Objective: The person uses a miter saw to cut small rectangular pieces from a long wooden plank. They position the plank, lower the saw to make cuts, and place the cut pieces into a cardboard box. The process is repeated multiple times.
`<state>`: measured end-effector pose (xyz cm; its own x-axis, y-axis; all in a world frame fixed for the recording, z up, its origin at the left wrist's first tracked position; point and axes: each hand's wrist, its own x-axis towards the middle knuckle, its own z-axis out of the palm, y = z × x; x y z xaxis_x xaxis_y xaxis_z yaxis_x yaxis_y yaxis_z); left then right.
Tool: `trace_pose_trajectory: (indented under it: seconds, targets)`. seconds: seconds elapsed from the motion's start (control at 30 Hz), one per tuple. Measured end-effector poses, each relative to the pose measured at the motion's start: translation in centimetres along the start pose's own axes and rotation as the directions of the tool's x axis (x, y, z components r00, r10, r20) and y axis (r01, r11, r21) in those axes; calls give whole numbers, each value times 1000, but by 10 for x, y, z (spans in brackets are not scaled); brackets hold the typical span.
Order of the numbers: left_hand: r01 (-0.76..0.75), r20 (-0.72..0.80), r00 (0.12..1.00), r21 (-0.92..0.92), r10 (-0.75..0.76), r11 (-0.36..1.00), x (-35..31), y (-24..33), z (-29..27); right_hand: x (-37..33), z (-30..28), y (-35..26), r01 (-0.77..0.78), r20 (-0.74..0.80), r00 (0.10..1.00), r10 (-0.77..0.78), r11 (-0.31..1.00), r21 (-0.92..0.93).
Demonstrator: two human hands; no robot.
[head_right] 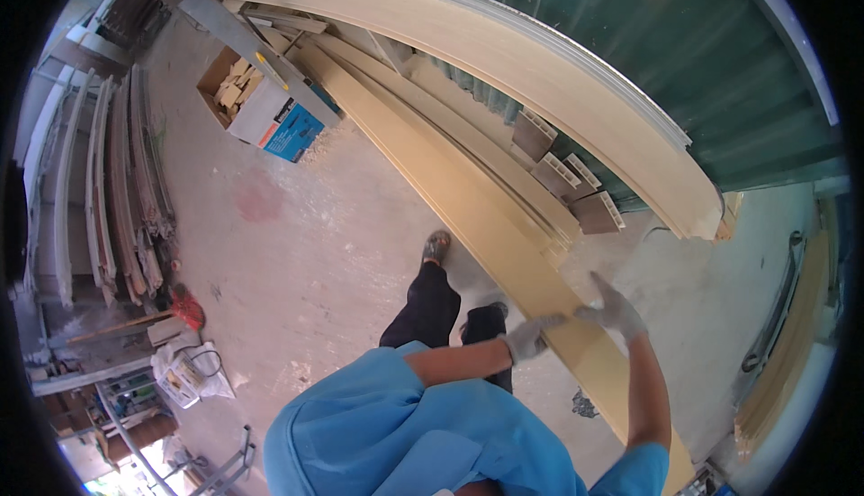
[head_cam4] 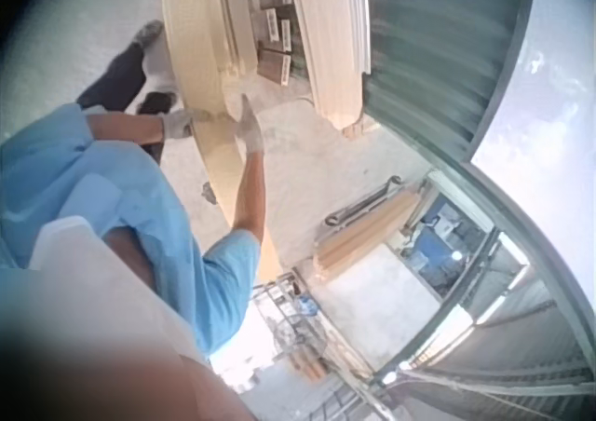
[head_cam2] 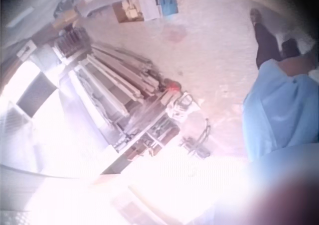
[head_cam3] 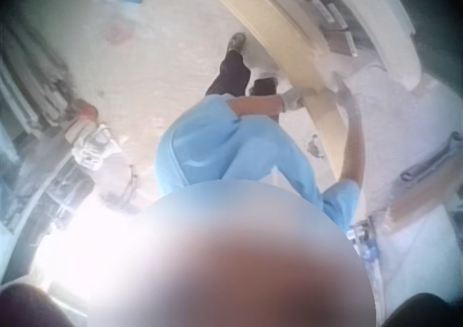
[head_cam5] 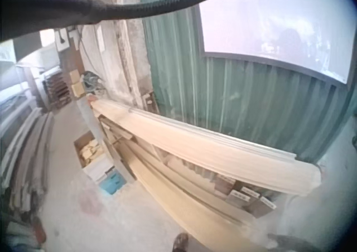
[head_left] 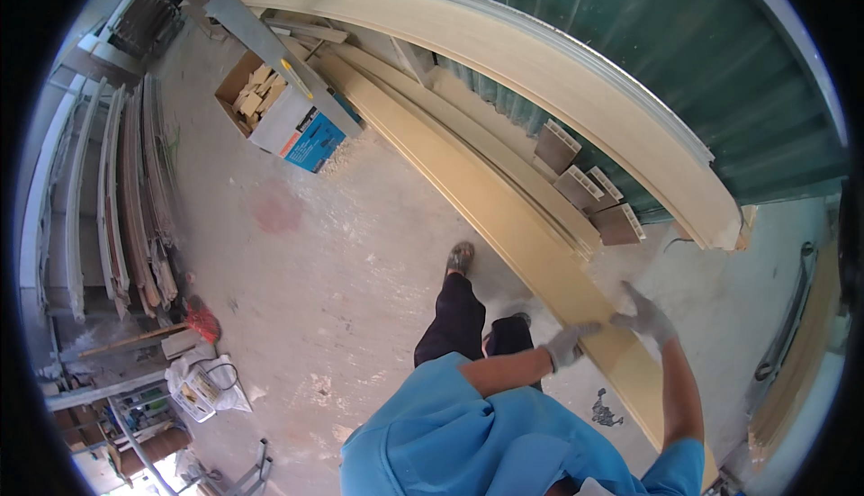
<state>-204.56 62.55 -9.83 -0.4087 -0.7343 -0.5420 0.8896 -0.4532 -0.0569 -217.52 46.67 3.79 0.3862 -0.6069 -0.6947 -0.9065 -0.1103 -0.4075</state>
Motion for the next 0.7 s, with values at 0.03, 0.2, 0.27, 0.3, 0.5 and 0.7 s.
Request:
trace_pose_trajectory:
  seconds: [0.03,0.2,0.27,0.3,0.5,0.7]
  targets:
    - [57,24,998,-9,-57,998,-11,-27,6,20,4,-4,-34,235,971,-32,962,270]
    - [369,216,900,84,-378,926,-66,-74,7,22,49,-16,-32,453,880,-146,931,363]
    - [307,235,922,47,-309,951,-64,-38,-12,-14,56,-16,84,254,946,-202,908,410]
    - [204,139,970,-29,-198,979,-65,-9,-32,-31,58,-19,83,241,956,-168,941,328]
    - [-382,8,911,-362,413,850,-9,160,-140,-165,85,-41,-95,21,994,109,931,-353]
    - [-396,-282,904,-274,320,876,-18,159,-143,-289,153,9,-68,-273,958,-91,850,-523]
